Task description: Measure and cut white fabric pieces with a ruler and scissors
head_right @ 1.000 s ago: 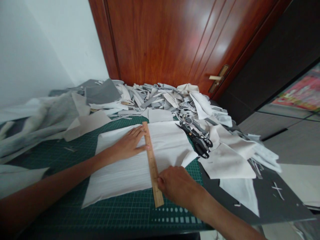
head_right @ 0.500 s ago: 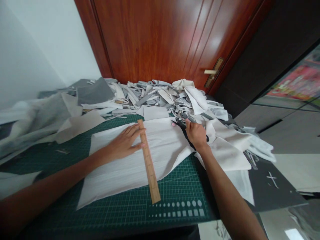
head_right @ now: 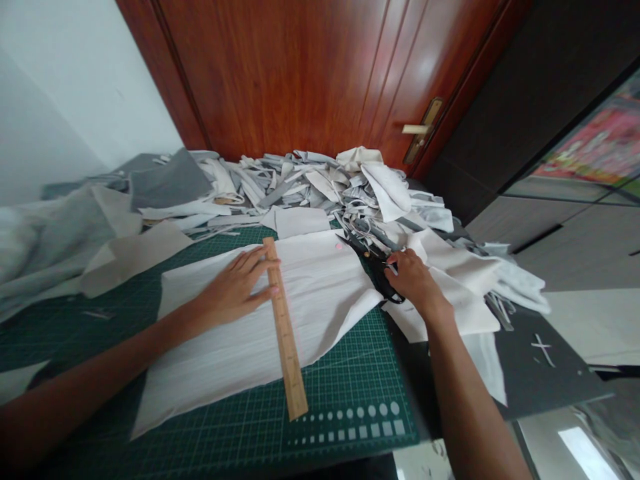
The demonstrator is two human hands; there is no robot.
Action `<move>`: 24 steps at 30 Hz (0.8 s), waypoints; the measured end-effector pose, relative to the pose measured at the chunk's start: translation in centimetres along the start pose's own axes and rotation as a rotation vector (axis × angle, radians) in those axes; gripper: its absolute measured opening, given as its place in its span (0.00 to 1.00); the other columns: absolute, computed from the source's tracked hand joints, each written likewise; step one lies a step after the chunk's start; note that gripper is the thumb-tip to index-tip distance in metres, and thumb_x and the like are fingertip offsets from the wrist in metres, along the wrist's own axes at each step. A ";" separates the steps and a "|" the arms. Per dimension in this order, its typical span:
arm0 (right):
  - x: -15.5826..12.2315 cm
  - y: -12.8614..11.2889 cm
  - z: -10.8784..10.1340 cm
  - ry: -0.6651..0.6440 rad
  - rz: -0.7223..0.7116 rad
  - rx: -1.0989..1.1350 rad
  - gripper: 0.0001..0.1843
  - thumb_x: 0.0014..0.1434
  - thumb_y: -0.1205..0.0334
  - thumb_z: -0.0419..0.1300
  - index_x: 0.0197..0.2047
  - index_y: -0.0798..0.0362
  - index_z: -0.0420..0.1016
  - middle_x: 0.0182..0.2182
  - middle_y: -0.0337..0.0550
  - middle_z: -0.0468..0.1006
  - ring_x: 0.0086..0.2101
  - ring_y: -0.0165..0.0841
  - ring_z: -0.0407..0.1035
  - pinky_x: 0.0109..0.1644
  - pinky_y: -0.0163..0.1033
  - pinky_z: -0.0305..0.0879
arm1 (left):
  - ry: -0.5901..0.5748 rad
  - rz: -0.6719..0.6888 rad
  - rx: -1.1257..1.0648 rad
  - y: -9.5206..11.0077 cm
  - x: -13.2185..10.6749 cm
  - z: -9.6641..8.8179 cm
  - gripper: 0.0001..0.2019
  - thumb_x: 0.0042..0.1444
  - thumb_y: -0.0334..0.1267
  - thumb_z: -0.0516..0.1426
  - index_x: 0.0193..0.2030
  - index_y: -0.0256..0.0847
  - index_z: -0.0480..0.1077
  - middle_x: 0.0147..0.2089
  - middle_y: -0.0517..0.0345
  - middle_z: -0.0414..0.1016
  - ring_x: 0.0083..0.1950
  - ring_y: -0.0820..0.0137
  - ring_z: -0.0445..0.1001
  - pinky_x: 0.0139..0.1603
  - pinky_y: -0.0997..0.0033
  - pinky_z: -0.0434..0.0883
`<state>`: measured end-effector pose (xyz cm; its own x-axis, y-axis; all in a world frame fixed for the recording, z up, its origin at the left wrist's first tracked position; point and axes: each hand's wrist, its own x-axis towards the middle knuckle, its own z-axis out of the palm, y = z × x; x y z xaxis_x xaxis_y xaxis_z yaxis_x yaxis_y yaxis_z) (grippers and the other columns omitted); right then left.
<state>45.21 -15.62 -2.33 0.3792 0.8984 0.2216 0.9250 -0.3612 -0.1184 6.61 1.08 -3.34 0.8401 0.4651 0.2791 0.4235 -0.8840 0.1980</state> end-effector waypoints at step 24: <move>-4.2 -4.4 -1.1 0.002 0.129 -0.216 0.16 0.70 0.56 0.56 0.56 0.57 0.71 0.49 0.56 0.78 0.48 0.49 0.75 0.49 0.51 0.64 | -0.046 -0.022 0.028 -0.3 -0.6 -0.4 0.25 0.71 0.53 0.52 0.69 0.43 0.62 0.76 0.40 0.59 0.80 0.49 0.52 0.78 0.35 0.55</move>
<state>39.61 -18.06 -1.63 0.4941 0.8412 0.2199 0.8531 -0.5178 0.0643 5.85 1.06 -3.20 0.8446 0.4827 0.2315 0.4513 -0.8746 0.1769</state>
